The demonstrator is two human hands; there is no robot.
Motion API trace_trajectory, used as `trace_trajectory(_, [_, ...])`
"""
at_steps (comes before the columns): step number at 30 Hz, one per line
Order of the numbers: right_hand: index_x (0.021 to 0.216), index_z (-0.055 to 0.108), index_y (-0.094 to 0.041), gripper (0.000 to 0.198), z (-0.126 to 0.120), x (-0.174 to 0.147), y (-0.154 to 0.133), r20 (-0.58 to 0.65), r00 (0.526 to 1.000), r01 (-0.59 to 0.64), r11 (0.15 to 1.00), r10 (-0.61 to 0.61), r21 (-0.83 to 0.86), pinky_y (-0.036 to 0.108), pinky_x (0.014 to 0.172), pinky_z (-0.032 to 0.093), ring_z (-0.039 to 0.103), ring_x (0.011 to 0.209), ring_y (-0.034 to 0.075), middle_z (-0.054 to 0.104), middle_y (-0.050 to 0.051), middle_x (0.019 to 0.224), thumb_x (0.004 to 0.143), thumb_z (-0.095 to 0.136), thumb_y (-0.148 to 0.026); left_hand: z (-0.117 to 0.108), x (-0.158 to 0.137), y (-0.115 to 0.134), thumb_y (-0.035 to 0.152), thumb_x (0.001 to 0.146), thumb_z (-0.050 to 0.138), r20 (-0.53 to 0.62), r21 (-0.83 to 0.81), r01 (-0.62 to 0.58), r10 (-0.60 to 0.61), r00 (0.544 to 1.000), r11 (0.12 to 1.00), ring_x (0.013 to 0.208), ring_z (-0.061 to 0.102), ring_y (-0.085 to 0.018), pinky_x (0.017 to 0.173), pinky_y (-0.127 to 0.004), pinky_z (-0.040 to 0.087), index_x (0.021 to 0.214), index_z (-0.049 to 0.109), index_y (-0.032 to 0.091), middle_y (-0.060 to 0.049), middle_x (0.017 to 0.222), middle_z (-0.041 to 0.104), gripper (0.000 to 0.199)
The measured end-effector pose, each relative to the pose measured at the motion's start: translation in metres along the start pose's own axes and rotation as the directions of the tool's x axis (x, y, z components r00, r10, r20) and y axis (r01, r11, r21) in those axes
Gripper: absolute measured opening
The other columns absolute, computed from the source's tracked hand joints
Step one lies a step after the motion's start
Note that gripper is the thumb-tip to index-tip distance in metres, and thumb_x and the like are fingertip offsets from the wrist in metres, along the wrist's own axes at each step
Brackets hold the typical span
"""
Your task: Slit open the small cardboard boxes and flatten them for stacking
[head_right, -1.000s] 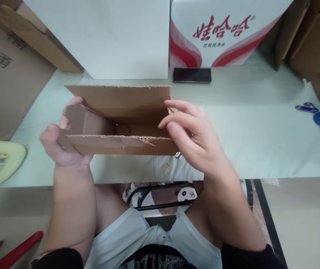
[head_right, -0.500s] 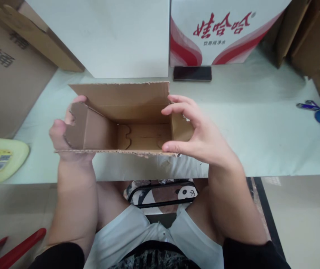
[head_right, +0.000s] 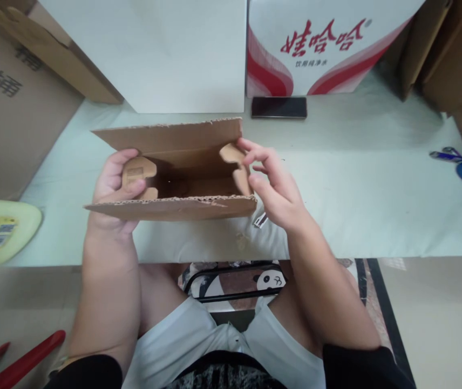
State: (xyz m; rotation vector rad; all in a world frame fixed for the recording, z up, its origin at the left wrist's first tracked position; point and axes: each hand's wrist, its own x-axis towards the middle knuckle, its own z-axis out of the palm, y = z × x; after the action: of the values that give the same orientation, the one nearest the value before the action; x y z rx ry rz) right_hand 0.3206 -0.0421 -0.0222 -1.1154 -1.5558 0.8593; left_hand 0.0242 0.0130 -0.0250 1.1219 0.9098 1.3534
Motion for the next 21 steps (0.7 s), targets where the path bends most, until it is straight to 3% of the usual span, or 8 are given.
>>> trace_trajectory(4, [0.108,0.072,-0.030,0.040,0.003,0.001,0.002,0.048,0.999,0.002,0.997,0.002,-0.077,0.056,0.128,0.032,0.046,0.151,0.029,0.058,0.004,0.153,0.096,0.054,-0.063,0.002,0.000,-0.002,0.031,0.059,0.099,-0.002,0.011,0.014,-0.014,1.000,1.000,0.071,0.067,-0.012,0.055,-0.019,0.055,0.105,0.074,0.026,0.000,0.091,0.075,0.053])
trace_trajectory(9, [0.117,0.062,-0.032,0.031,0.011,0.000,0.020,-0.008,1.000,0.012,0.990,-0.011,0.141,0.049,0.120,0.043,0.049,0.147,0.025,0.056,0.003,0.153,0.093,0.064,-0.051,0.007,-0.001,-0.002,0.022,0.061,0.098,-0.021,-0.040,-0.151,0.151,0.988,0.988,0.086,0.066,-0.012,0.069,-0.022,0.056,0.094,0.066,0.027,0.004,0.105,0.070,0.046])
trace_trajectory(12, [0.121,0.050,-0.036,0.044,0.017,0.001,0.030,-0.096,0.995,0.057,0.967,-0.034,0.249,0.044,0.109,0.052,0.056,0.137,0.023,0.055,0.001,0.151,0.085,0.073,-0.050,0.008,-0.001,-0.003,0.015,0.061,0.098,-0.030,-0.095,-0.180,0.178,0.984,0.979,0.086,0.066,-0.012,0.071,-0.024,0.055,0.108,0.064,0.036,0.006,0.110,0.068,0.062])
trace_trajectory(14, [0.130,0.043,-0.040,0.058,0.019,0.002,0.031,-0.136,0.990,0.062,0.971,-0.031,0.229,0.045,0.107,0.054,0.058,0.134,0.024,0.047,0.001,0.157,0.082,0.074,-0.055,0.008,0.000,-0.004,0.011,0.059,0.096,-0.063,-0.105,-0.167,0.161,0.985,0.980,0.080,0.064,-0.012,0.066,-0.023,0.053,0.112,0.064,0.039,0.007,0.104,0.068,0.068])
trace_trajectory(17, [0.138,0.044,-0.042,0.061,0.019,0.002,0.026,-0.116,0.993,0.020,0.992,-0.006,0.123,0.052,0.117,0.047,0.052,0.143,0.027,0.038,0.001,0.164,0.086,0.065,-0.063,0.009,0.001,-0.005,0.010,0.060,0.088,-0.120,-0.031,-0.150,0.145,0.982,0.988,0.083,0.060,-0.013,0.067,-0.024,0.049,0.094,0.073,0.027,0.001,0.102,0.065,0.041])
trace_trajectory(19, [0.128,0.056,-0.038,0.048,0.018,0.000,0.023,-0.098,0.995,-0.001,0.996,0.010,0.092,0.055,0.122,0.040,0.046,0.149,0.029,0.042,0.000,0.161,0.090,0.054,-0.068,0.010,0.001,-0.005,0.009,0.058,0.080,-0.166,0.026,-0.142,0.145,0.976,0.989,0.089,0.058,-0.015,0.070,-0.026,0.046,0.077,0.073,0.021,-0.003,0.107,0.063,0.023])
trace_trajectory(21, [0.117,0.063,-0.035,0.054,0.017,-0.002,0.023,-0.087,0.996,0.013,0.989,0.000,0.145,0.057,0.121,0.040,0.046,0.149,0.031,0.047,0.000,0.157,0.093,0.037,-0.076,0.013,0.000,-0.006,0.009,0.056,0.072,-0.199,0.056,-0.150,0.158,0.967,0.987,0.097,0.057,-0.019,0.079,-0.029,0.046,0.072,0.072,0.019,-0.005,0.112,0.062,0.019])
